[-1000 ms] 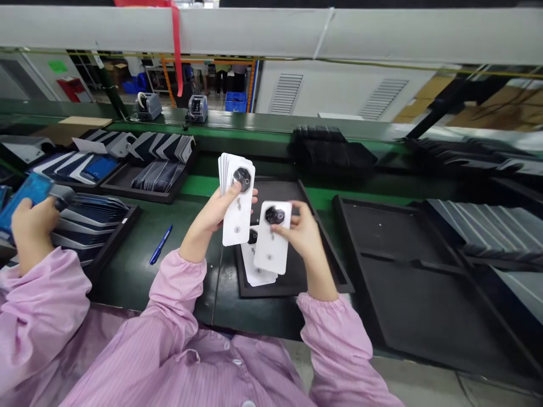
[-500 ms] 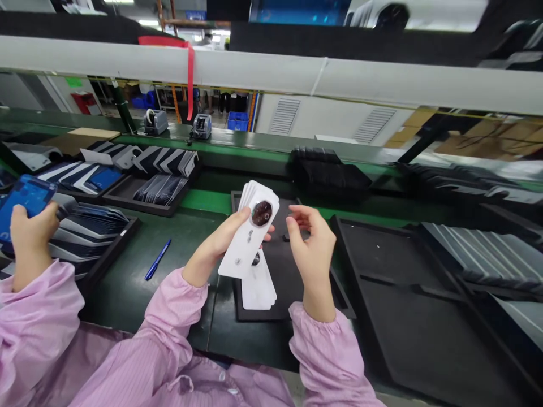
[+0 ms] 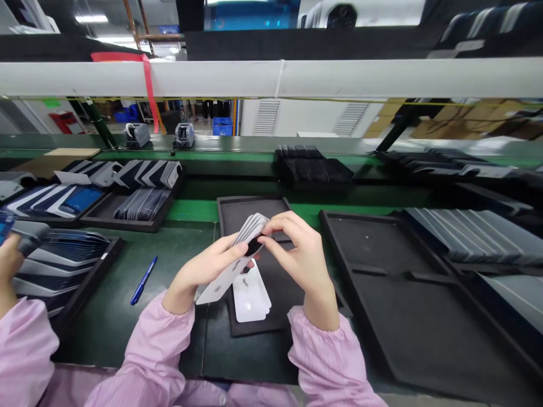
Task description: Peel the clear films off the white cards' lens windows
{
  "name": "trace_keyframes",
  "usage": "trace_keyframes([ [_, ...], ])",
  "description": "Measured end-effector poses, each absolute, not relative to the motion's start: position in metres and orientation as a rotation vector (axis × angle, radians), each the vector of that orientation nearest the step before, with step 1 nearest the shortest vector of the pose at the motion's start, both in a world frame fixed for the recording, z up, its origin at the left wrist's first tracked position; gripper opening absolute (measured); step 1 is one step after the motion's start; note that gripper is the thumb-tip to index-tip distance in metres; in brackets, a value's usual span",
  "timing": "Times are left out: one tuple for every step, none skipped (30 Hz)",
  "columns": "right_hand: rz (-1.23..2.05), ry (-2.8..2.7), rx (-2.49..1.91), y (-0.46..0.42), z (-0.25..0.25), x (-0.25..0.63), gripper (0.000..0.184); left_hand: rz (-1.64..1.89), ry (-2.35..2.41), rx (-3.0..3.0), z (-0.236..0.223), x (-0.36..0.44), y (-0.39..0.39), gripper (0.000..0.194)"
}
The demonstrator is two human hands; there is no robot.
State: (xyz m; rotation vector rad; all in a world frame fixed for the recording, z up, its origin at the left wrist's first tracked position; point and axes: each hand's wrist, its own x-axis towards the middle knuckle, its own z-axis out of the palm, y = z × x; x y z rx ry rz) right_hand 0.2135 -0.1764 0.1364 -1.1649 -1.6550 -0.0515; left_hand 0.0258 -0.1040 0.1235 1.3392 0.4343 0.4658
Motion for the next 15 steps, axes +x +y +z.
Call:
trace_keyframes([
  [-0.047, -1.662, -1.166, -0.1779, 0.1372, 0.2130, 0.018, 0.465, 0.432, 1.363, 0.1252, 0.0253, -0.1056, 0.070],
  [-0.051, -1.669, -1.168, -0.1793, 0.1379, 0.2123, 0.019, 0.468, 0.429, 1.389, 0.1269, 0.0249, -0.1071, 0.068],
  [-0.064, -1.673, -1.171, -0.1806, 0.1385, 0.2113, 0.019, 0.478, 0.428, 1.411, 0.1285, 0.0246, -0.1086, 0.066],
  [-0.081, -1.675, -1.176, -0.1817, 0.1389, 0.2103, 0.019, 0.494, 0.426, 1.432, 0.1298, 0.0244, -0.1098, 0.065],
  [-0.100, -1.674, -1.183, -0.1826, 0.1392, 0.2094, 0.019, 0.510, 0.424, 1.452, 0.1307, 0.0243, -0.1108, 0.064],
  [-0.117, -1.668, -1.188, -0.1833, 0.1394, 0.2086, 0.018, 0.523, 0.426, 1.469, 0.1314, 0.0241, -0.1114, 0.064],
  [-0.128, -1.660, -1.190, -0.1838, 0.1397, 0.2080, 0.018, 0.531, 0.430, 1.485, 0.1317, 0.0239, -0.1117, 0.064],
  [-0.132, -1.650, -1.187, -0.1841, 0.1399, 0.2076, 0.017, 0.535, 0.435, 1.497, 0.1318, 0.0235, -0.1117, 0.063],
  [-0.128, -1.642, -1.183, -0.1843, 0.1401, 0.2075, 0.016, 0.533, 0.440, 1.510, 0.1317, 0.0231, -0.1114, 0.063],
  [-0.118, -1.639, -1.179, -0.1844, 0.1403, 0.2075, 0.014, 0.530, 0.445, 1.524, 0.1316, 0.0225, -0.1108, 0.061],
  [-0.105, -1.639, -1.178, -0.1844, 0.1405, 0.2078, 0.013, 0.525, 0.447, 1.544, 0.1315, 0.0219, -0.1101, 0.059],
  [-0.094, -1.642, -1.181, -0.1843, 0.1407, 0.2080, 0.013, 0.517, 0.446, 1.573, 0.1317, 0.0214, -0.1094, 0.057],
  [-0.083, -1.645, -1.187, -0.1843, 0.1408, 0.2083, 0.013, 0.510, 0.443, 1.606, 0.1322, 0.0209, -0.1089, 0.055],
  [-0.073, -1.644, -1.191, -0.1843, 0.1408, 0.2084, 0.013, 0.508, 0.441, 1.632, 0.1329, 0.0206, -0.1086, 0.053],
  [-0.067, -1.638, -1.193, -0.1843, 0.1407, 0.2083, 0.014, 0.515, 0.442, 1.641, 0.1338, 0.0204, -0.1086, 0.052],
])
